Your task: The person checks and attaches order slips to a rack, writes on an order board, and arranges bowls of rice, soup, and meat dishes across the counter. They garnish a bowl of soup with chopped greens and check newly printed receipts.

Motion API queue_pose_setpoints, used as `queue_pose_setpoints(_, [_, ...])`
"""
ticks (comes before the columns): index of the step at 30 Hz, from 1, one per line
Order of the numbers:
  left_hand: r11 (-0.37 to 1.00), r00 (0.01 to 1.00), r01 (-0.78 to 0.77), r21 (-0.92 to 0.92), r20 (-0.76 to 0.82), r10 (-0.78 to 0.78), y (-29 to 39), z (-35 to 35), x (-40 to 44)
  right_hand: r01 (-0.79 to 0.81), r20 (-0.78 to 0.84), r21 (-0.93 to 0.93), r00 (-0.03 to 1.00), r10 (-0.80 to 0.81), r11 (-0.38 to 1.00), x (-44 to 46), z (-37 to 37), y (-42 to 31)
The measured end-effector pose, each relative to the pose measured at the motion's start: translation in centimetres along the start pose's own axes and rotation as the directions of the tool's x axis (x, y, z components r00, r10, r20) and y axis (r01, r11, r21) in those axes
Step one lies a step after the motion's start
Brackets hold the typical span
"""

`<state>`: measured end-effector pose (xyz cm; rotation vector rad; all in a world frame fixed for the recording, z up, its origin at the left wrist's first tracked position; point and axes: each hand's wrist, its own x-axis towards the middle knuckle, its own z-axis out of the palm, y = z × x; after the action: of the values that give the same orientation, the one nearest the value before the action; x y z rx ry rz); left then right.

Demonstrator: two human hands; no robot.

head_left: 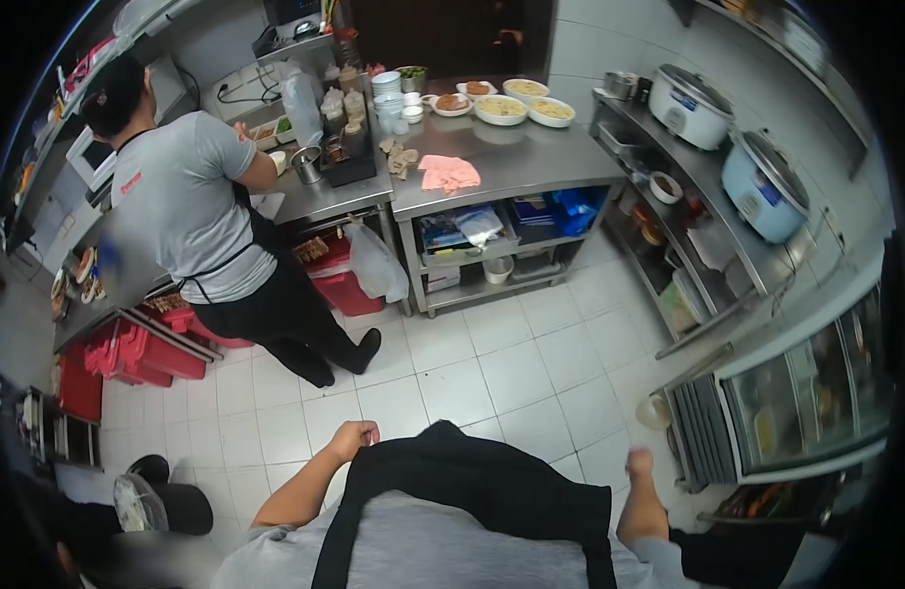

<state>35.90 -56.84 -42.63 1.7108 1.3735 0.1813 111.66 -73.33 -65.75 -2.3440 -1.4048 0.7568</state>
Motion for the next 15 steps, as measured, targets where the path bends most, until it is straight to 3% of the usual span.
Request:
queue_pose_setpoints(1, [0.999, 0.999, 0.009, -0.038, -0.037, -0.01, 0.1, -0.1, 0.9, -0.099, -0.006, 0.338, 0.994, 0.108, 0.936, 5.6, -2.3, -8.4])
queue_pose_setpoints(2, [0.999, 0.995, -0.043, -0.009, -0.092, 0.042, -0.5, -0.2, 1.8, -0.161, -0.013, 0.607, 0.977, 0.213, 0.778, 10.4, -6.1, -20.4])
queue_pose_setpoints(3, [0.995, 0.985, -0.095, 0.029, -0.144, 0.098, -1.6, -0.3, 2.8, -0.12, -0.062, 0.658, 0.975, 0.212, 0.743, 13.4, -7.2, -29.5])
queue_pose_setpoints(4, [0.987, 0.969, -0.144, 0.077, -0.191, 0.157, -2.4, -1.1, 4.2, -0.026, -0.052, 0.65, 0.996, 0.078, 0.76, 18.2, -6.3, -33.4])
queue_pose_setpoints(5, [0.991, 0.95, -0.132, 0.005, -0.284, 0.128, 0.2, -3.0, 4.9, 0.122, -0.087, 0.574, 0.992, -0.088, 0.81, 21.0, -5.9, -38.5])
queue_pose_setpoints(6, [0.972, 0.967, -0.038, -0.232, -0.253, -0.023, -5.0, -2.4, 7.6, 0.284, -0.117, 0.492, 0.958, -0.26, 0.823, 23.1, -5.3, -44.2])
queue_pose_setpoints(8, [0.997, 0.946, -0.04, 0.066, -0.318, 0.059, -0.6, -7.6, 10.9, 0.342, 0.024, 0.475, 0.916, -0.4, 0.811, 26.1, -3.0, -53.2])
queue_pose_setpoints(9, [0.999, 0.95, 0.041, -0.007, -0.31, -0.041, 0.9, -10.3, 12.7, 0.471, 0.071, 0.48, 0.82, -0.568, 0.74, 26.7, -2.3, -57.6])
queue_pose_setpoints(10, [0.987, 0.951, 0.14, 0.073, -0.286, -0.114, 2.6, -13.2, 14.7, 0.559, 0.12, 0.389, 0.757, -0.642, 0.732, 27.4, -2.0, -61.6])
queue_pose_setpoints(13, [0.967, 0.855, -0.004, 0.256, -0.5, 0.136, 5.0, -22.4, 21.8, 0.695, 0.209, 0.258, 0.638, -0.741, 0.671, 30.7, -2.9, -73.0])
queue_pose_setpoints(15, [0.922, 0.724, -0.102, 0.373, -0.608, 0.326, 10.0, -30.5, 25.9, 0.775, 0.074, 0.273, 0.574, -0.816, 0.57, 34.5, -2.3, -77.8])
